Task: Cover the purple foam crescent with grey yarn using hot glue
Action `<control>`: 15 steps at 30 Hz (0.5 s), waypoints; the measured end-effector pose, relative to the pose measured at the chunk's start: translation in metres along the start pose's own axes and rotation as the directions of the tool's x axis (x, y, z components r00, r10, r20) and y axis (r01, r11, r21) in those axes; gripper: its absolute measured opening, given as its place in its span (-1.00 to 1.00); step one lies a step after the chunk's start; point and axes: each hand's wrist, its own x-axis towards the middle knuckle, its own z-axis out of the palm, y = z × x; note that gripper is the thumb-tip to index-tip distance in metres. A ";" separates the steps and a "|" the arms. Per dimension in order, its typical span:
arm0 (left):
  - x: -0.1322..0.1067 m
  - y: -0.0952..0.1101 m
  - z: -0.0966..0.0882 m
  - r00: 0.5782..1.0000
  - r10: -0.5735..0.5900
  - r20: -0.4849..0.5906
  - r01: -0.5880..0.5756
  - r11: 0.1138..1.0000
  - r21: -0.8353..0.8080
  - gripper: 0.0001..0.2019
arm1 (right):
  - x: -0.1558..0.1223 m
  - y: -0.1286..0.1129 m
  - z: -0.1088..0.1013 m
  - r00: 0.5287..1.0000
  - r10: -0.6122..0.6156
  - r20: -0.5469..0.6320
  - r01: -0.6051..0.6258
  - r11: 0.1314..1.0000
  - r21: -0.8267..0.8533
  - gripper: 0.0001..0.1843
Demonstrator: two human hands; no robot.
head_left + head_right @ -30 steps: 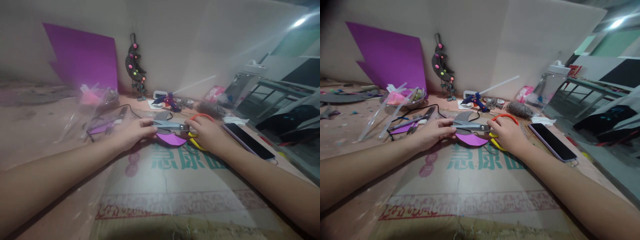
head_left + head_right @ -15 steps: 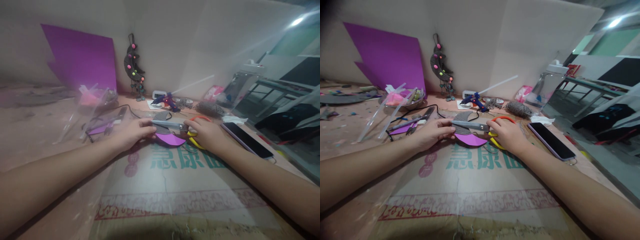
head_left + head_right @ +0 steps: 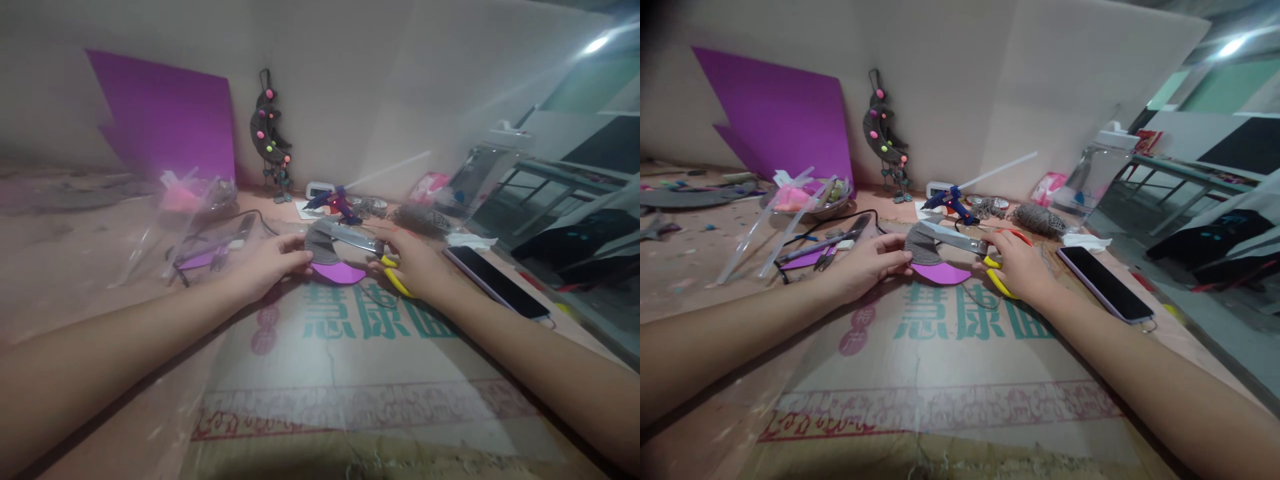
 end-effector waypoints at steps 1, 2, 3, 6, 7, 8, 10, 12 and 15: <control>0.000 0.000 0.000 1.000 0.003 -0.007 -0.003 1.000 0.002 -0.66 | 0.000 -0.001 -0.001 1.000 -0.007 0.004 0.007 1.000 -0.011 -0.62; 0.000 0.000 0.000 1.000 0.005 -0.013 -0.005 1.000 0.006 -0.65 | 0.000 -0.002 -0.001 1.000 -0.017 0.005 0.017 1.000 -0.025 -0.63; 0.000 0.000 0.000 1.000 0.006 -0.020 -0.005 1.000 0.009 -0.65 | 0.000 -0.003 -0.001 1.000 -0.030 0.002 0.030 0.999 -0.041 -0.64; 0.000 0.001 0.000 0.999 0.003 -0.034 -0.003 1.000 0.007 -0.67 | -0.001 -0.005 -0.001 0.994 -0.102 -0.025 0.100 0.991 -0.095 -0.63; -0.001 0.001 0.000 0.999 0.001 -0.035 -0.001 1.000 0.002 -0.68 | -0.001 -0.004 -0.001 0.990 -0.134 -0.036 0.129 0.985 -0.118 -0.62; -0.001 0.002 0.001 0.999 -0.001 -0.037 0.001 1.000 -0.004 -0.69 | -0.001 -0.003 0.000 0.985 -0.166 -0.044 0.158 0.977 -0.141 -0.61; -0.001 0.002 0.001 0.999 -0.003 -0.041 0.002 1.000 -0.019 -0.69 | -0.002 -0.002 0.001 0.975 -0.215 -0.057 0.201 0.962 -0.185 -0.61; -0.002 0.002 0.001 0.999 -0.002 -0.045 0.000 1.000 -0.023 -0.68 | -0.002 0.000 0.003 0.970 -0.235 -0.063 0.218 0.953 -0.210 -0.61; -0.002 0.001 0.000 0.998 0.003 -0.062 -0.004 1.000 -0.016 -0.61 | -0.002 0.000 0.003 0.969 -0.237 -0.065 0.217 0.951 -0.221 -0.60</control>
